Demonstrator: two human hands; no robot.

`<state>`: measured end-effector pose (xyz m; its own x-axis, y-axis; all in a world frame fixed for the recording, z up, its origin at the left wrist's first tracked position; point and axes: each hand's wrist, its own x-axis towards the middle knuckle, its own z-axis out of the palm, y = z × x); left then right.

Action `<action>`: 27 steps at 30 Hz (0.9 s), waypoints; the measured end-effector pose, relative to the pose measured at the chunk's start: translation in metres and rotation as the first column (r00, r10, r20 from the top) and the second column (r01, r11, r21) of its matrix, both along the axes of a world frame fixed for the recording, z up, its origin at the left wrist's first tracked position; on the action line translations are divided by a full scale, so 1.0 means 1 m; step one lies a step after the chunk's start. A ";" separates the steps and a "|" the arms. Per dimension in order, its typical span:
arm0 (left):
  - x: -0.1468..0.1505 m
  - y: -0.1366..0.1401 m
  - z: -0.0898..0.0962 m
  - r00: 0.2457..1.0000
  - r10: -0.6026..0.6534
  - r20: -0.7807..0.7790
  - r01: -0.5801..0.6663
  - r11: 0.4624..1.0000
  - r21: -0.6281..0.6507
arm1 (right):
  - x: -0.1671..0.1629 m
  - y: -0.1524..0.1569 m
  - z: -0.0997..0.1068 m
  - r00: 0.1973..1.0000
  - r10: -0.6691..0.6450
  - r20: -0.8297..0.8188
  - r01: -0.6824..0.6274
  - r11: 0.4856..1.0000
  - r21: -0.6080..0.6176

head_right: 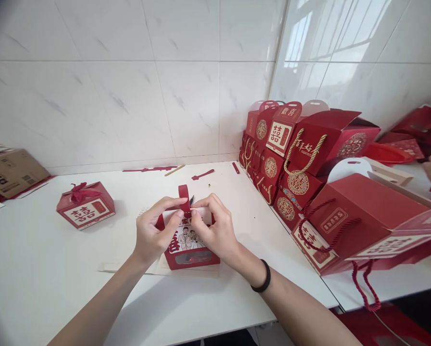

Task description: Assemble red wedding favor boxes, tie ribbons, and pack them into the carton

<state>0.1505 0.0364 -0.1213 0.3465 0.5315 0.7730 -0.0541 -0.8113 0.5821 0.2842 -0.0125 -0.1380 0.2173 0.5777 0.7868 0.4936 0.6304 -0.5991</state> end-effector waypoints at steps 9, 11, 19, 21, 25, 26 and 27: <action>-0.019 0.006 -0.018 0.932 -0.346 0.107 0.360 0.857 -0.368 | 0.018 0.006 -0.007 0.857 0.349 -0.380 -0.394 0.918 -0.047; -0.029 0.006 -0.023 0.926 -0.378 0.008 0.340 0.822 -0.457 | 0.026 0.014 -0.008 0.779 0.337 -0.529 -0.438 0.896 -0.075; -0.074 -0.008 -0.019 0.999 0.002 -0.036 -0.024 0.795 -0.606 | 0.033 0.037 -0.031 0.916 0.036 -0.399 -0.226 0.869 -0.440; -0.091 -0.014 -0.010 0.974 0.176 0.142 -0.024 0.704 -0.709 | 0.028 0.037 -0.038 0.964 0.052 -0.261 -0.181 0.848 -0.498; -0.129 -0.040 0.014 0.850 0.397 0.346 0.154 0.440 -0.884 | 0.021 0.042 -0.051 0.989 0.122 0.081 -0.057 0.830 -0.555; -0.138 -0.048 0.019 0.820 0.440 0.366 0.207 0.368 -0.906 | 0.020 0.046 -0.053 0.975 0.141 0.171 -0.021 0.828 -0.560; -0.147 -0.056 0.024 0.784 0.487 0.384 0.261 0.303 -0.917 | 0.017 0.050 -0.054 0.957 0.160 0.242 0.005 0.826 -0.563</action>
<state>0.0036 -0.0201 -0.0973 -0.0246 0.9628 -0.2690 -0.5820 0.2050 0.7870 0.3016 0.0375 -0.1921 -0.0174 0.9371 0.3487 0.6491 0.2758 -0.7089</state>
